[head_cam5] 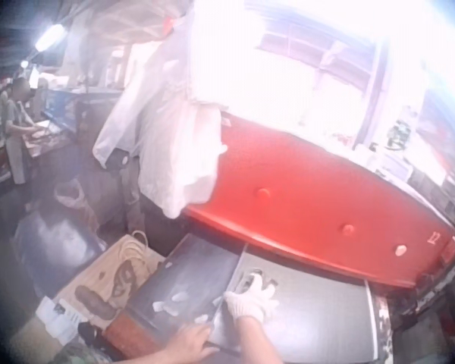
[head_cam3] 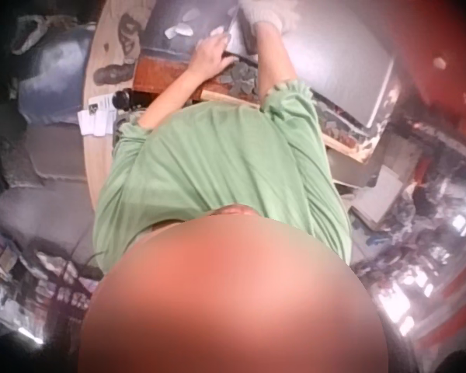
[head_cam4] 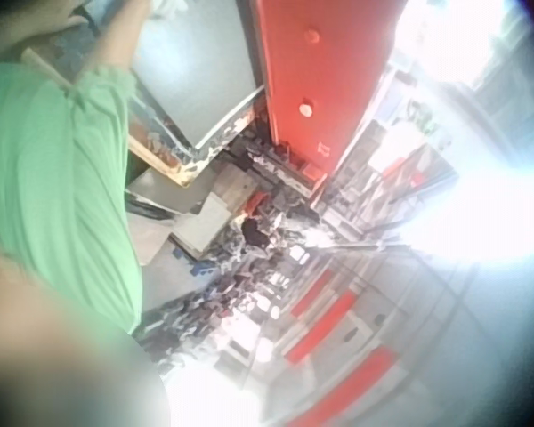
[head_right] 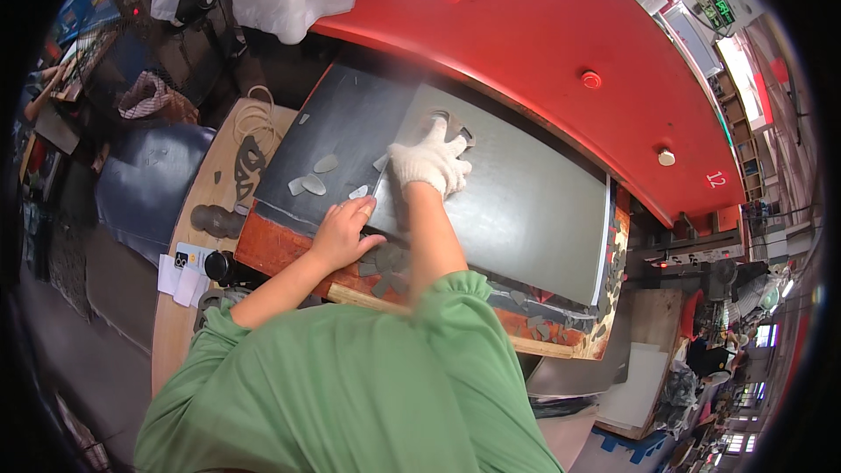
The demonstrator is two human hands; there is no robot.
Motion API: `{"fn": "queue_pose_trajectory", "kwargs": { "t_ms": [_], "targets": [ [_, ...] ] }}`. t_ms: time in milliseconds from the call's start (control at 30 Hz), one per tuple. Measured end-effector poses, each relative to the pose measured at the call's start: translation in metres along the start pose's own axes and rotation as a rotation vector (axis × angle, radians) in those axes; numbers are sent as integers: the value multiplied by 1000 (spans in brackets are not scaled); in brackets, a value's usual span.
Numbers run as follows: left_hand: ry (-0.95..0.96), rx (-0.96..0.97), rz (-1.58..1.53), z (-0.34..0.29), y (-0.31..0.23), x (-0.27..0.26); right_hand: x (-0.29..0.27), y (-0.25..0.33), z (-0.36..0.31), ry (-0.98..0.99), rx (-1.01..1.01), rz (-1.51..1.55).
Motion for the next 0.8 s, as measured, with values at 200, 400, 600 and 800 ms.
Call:
{"fn": "queue_pose_trajectory", "kwargs": {
  "t_ms": [200, 400, 600, 800],
  "targets": [
    [-50, 16, 103, 4, -3, 9, 7, -53, 22, -16, -376, 82],
    [-60, 1, 153, 18, -3, 11, -9, -220, -31, -219, -792, 145],
    [12, -35, 204, 58, 0, 10, -12, -327, -50, -366, -965, -11],
    [-8, 65, 196, 65, -26, 25, -27, -301, 6, -364, -963, 38]
  ]
}}
Point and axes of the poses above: each hand's wrist, its own z-axis towards the middle knuckle, its own x-axis out of the palm, y = z × x, the point moved 1 cm from there along z, towards the middle knuckle, and after that the axes turned 9 degrees about z, right-handed, at the moved point
